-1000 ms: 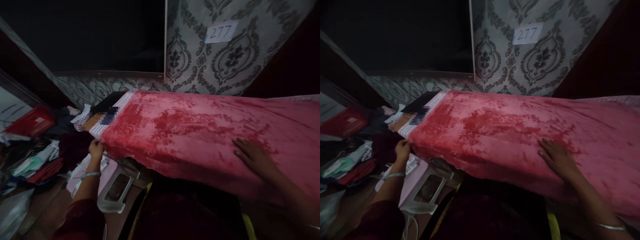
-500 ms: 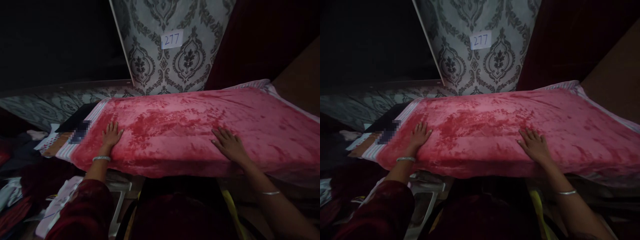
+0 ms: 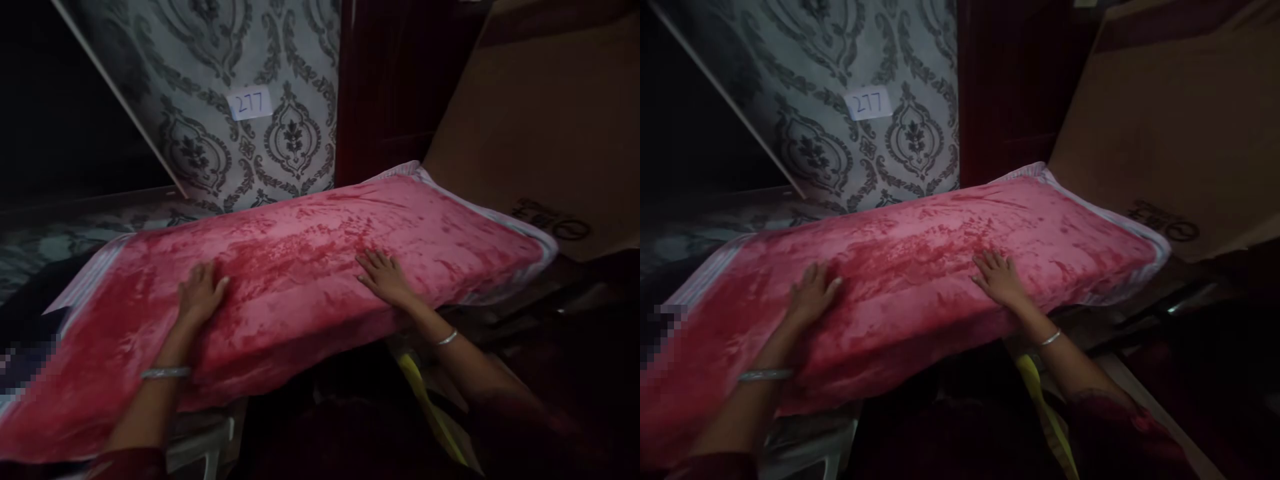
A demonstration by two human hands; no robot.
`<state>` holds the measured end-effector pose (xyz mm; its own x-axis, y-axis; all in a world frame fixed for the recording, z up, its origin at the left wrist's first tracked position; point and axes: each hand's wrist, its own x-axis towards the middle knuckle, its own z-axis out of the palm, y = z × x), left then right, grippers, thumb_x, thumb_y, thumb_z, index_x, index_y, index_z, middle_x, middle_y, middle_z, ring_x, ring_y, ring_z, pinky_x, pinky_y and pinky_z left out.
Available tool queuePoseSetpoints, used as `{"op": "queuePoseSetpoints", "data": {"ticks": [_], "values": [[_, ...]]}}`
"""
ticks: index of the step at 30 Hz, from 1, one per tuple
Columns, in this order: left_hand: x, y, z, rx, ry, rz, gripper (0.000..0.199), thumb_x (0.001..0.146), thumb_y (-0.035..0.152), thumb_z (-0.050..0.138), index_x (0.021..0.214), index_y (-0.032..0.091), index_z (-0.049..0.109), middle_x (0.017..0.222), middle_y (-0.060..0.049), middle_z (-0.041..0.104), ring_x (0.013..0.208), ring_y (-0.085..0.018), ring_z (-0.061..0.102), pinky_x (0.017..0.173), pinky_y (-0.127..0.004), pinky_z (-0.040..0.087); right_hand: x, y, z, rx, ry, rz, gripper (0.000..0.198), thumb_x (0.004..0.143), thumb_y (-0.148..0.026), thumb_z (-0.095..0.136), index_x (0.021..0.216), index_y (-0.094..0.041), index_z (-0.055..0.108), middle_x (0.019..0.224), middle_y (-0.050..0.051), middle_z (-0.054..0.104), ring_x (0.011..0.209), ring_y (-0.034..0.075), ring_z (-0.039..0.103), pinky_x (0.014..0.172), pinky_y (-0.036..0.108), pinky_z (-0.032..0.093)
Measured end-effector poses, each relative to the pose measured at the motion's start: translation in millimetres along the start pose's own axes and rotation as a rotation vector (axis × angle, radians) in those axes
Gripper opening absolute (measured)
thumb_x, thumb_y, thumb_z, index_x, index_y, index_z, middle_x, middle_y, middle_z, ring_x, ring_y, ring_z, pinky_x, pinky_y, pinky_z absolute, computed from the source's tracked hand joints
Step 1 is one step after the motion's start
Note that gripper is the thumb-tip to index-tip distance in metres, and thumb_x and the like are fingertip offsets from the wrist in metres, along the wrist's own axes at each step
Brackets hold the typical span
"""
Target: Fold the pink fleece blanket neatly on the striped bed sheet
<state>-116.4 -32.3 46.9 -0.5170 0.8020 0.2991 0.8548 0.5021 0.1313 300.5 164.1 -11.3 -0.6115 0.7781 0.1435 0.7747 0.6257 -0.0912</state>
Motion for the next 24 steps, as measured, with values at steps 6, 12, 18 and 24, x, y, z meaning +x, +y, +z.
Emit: {"op": "queuePoseSetpoints", "data": {"ticks": [6,12,18,24], "values": [[34.2,130.2,30.8,-0.021,-0.283,0.331,0.067,0.099,0.051,0.042,0.159,0.021,0.037,0.168,-0.015,0.028,0.157,-0.035,0.022,0.123,-0.064,0.022,1.2,21.9,-18.1,0.024,-0.052,0.011,0.063,0.106,-0.055,0.025,0.162,-0.027,0.033,0.168,0.011,0.029,0.154,0.035,0.026,0.118,0.066,0.027],[28.6,165.8,48.8,0.054,-0.241,0.392,0.064,0.101,0.046,0.038,0.16,0.02,0.037,0.169,-0.016,0.025,0.157,-0.036,0.02,0.122,-0.066,0.019,-15.9,83.2,-24.5,-0.065,-0.017,0.26,0.06,0.106,-0.052,0.029,0.16,-0.026,0.038,0.167,0.011,0.03,0.153,0.034,0.029,0.118,0.063,0.028],[31.1,162.2,52.7,0.108,-0.215,0.414,0.062,0.103,0.043,0.035,0.16,0.02,0.036,0.169,-0.015,0.027,0.156,-0.036,0.024,0.121,-0.065,0.023,-17.4,101.2,-20.0,-0.081,0.003,0.251,0.061,0.106,-0.056,0.027,0.16,-0.03,0.037,0.168,0.008,0.03,0.153,0.031,0.029,0.119,0.06,0.028],[32.6,163.8,52.8,0.113,-0.198,0.415,0.061,0.103,0.042,0.033,0.159,0.019,0.037,0.168,-0.015,0.029,0.156,-0.035,0.023,0.121,-0.064,0.024,-13.3,158.9,-34.2,-0.111,-0.017,0.565,0.061,0.106,-0.054,0.023,0.161,-0.028,0.036,0.169,0.009,0.026,0.155,0.033,0.024,0.118,0.064,0.025]]}}
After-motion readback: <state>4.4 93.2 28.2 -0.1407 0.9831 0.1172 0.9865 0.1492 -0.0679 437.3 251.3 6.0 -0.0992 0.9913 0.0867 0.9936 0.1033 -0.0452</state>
